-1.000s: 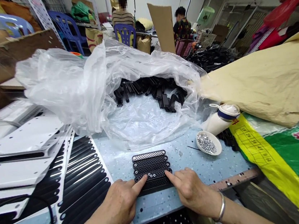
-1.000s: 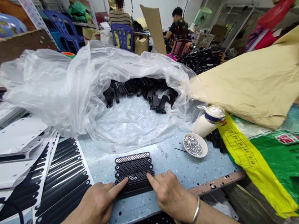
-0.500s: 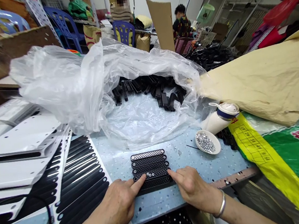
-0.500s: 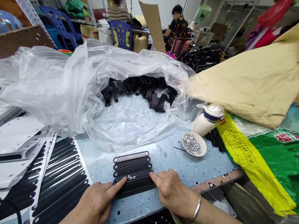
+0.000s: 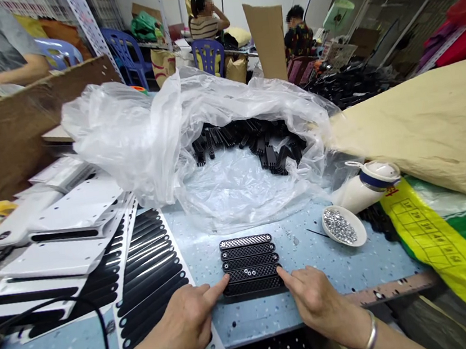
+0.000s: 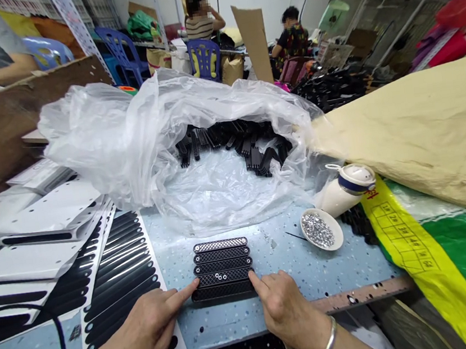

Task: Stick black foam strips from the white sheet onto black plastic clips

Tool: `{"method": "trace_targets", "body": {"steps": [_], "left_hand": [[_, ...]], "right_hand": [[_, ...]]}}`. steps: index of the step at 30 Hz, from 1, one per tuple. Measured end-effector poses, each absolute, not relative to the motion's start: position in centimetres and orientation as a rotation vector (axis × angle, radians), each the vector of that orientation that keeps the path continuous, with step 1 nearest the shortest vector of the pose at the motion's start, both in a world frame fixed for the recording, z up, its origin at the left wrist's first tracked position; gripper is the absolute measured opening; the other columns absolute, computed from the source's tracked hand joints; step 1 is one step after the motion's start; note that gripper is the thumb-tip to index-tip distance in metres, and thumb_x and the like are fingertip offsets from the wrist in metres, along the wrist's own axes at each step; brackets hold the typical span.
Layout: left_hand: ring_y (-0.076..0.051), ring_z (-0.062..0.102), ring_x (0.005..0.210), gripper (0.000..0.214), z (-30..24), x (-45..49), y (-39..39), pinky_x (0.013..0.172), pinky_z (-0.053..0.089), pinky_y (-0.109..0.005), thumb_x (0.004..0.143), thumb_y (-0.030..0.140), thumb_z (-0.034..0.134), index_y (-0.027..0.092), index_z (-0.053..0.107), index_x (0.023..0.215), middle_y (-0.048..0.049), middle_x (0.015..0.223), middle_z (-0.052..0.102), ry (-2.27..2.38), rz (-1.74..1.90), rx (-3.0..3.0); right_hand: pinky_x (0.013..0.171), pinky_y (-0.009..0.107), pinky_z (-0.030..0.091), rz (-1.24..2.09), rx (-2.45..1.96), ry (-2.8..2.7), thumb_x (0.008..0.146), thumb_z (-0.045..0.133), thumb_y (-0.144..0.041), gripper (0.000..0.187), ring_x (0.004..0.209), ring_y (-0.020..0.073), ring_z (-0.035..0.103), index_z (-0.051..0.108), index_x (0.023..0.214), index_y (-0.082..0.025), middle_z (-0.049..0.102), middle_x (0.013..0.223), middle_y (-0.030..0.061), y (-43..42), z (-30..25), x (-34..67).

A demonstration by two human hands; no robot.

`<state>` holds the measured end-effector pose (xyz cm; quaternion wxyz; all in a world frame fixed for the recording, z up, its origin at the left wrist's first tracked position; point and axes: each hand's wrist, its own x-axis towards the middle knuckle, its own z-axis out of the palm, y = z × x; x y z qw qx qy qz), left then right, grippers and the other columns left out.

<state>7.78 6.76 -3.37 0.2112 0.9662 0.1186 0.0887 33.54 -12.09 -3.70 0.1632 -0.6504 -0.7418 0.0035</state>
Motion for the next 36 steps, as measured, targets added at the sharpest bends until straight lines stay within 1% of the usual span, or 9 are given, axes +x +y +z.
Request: {"method": "trace_targets", "body": {"steps": [4,8,14,16,18,23,27,31,36], "left_hand": [[-0.019,0.072,0.074,0.057,-3.0,7.7,6.8,0.069,0.057,-0.031,0.093,0.007,0.035,0.026,0.037,0.147,-0.0041,0.091,0.075,0.355,0.215,2.466],[-0.018,0.073,0.077,0.054,-3.1,7.6,6.9,0.069,0.056,-0.029,0.096,0.01,0.034,0.028,0.038,0.146,-0.0041,0.096,0.076,0.339,0.196,2.39],[-0.025,0.068,0.065,0.074,-4.5,7.2,7.0,0.06,0.054,-0.039,0.079,-0.002,0.036,0.022,0.031,0.149,-0.0054,0.076,0.07,0.32,0.134,2.755],[-0.026,0.067,0.066,0.077,-4.5,7.3,7.0,0.061,0.054,-0.041,0.075,-0.004,0.037,0.019,0.03,0.148,-0.0062,0.078,0.07,0.304,0.124,2.796],[-0.025,0.067,0.066,0.071,-4.0,7.8,7.0,0.062,0.054,-0.04,0.078,-0.003,0.037,0.018,0.033,0.146,-0.0063,0.08,0.07,0.277,0.173,2.769],[-0.022,0.065,0.059,0.038,-2.5,11.1,6.8,0.057,0.051,-0.035,0.096,0.012,0.038,0.016,0.05,0.132,-0.0041,0.073,0.069,0.296,0.388,2.749],[-0.02,0.065,0.056,0.022,-1.9,14.2,6.5,0.054,0.048,-0.03,0.096,0.018,0.046,0.018,0.065,0.105,-0.0027,0.067,0.067,0.333,0.357,2.842],[-0.019,0.063,0.053,0.022,-2.0,15.6,6.5,0.051,0.045,-0.027,0.091,0.012,0.048,0.019,0.064,0.078,-0.0011,0.062,0.065,0.326,0.211,2.851],[-0.02,0.065,0.056,0.024,-2.2,14.3,6.1,0.053,0.047,-0.029,0.091,0.008,0.043,0.018,0.062,0.08,-0.002,0.064,0.066,0.326,0.276,2.798]], "right_hand": [[0.056,0.034,0.046,-0.009,-1.864,-2.108,0.075,0.034,0.007,0.059,0.063,0.021,0.055,0.051,0.131,-0.003,0.062,0.072,0.0077,-12.1,-3.6,33.5],[0.057,0.034,0.046,-0.033,-1.85,-2.125,0.076,0.034,0.007,0.057,0.063,0.0209,0.056,0.051,0.129,-0.002,0.062,0.072,0.0078,-11.9,-3.2,33.4],[0.057,0.034,0.042,-0.04,-1.831,-2.12,0.083,0.03,0.007,0.051,0.063,0.0209,0.056,0.051,0.129,0.0,0.062,0.071,0.0078,-12.0,-3.4,33.6],[0.057,0.032,0.039,-0.019,-1.843,-2.073,0.089,0.033,0.004,0.043,0.061,0.0196,0.054,0.056,0.124,-0.004,0.061,0.069,0.0059,-11.7,-3.5,33.7],[0.056,0.031,0.035,-0.017,-1.854,-1.989,0.095,0.038,-0.003,0.031,0.058,0.0178,0.052,0.063,0.112,-0.009,0.059,0.066,0.0038,-11.0,-3.3,33.7],[0.056,0.031,0.029,-0.016,-1.82,-1.932,0.098,0.043,-0.01,0.026,0.058,0.0164,0.049,0.066,0.086,-0.015,0.057,0.064,0.0026,-8.1,-2.1,32.0],[0.056,0.032,0.027,0.023,-1.855,-1.99,0.097,0.046,-0.012,0.025,0.06,0.0171,0.052,0.063,0.08,-0.016,0.06,0.067,0.0035,-6.5,-1.9,30.5],[0.055,0.032,0.026,0.06,-1.874,-2.005,0.096,0.043,-0.01,0.03,0.058,0.0162,0.052,0.06,0.072,-0.017,0.058,0.063,0.0031,-5.9,-2.2,30.3],[0.057,0.032,0.027,0.103,-1.892,-1.974,0.097,0.041,-0.01,0.032,0.059,0.0159,0.052,0.056,0.07,-0.018,0.057,0.064,0.0025,-6.9,-1.9,30.4]]}}
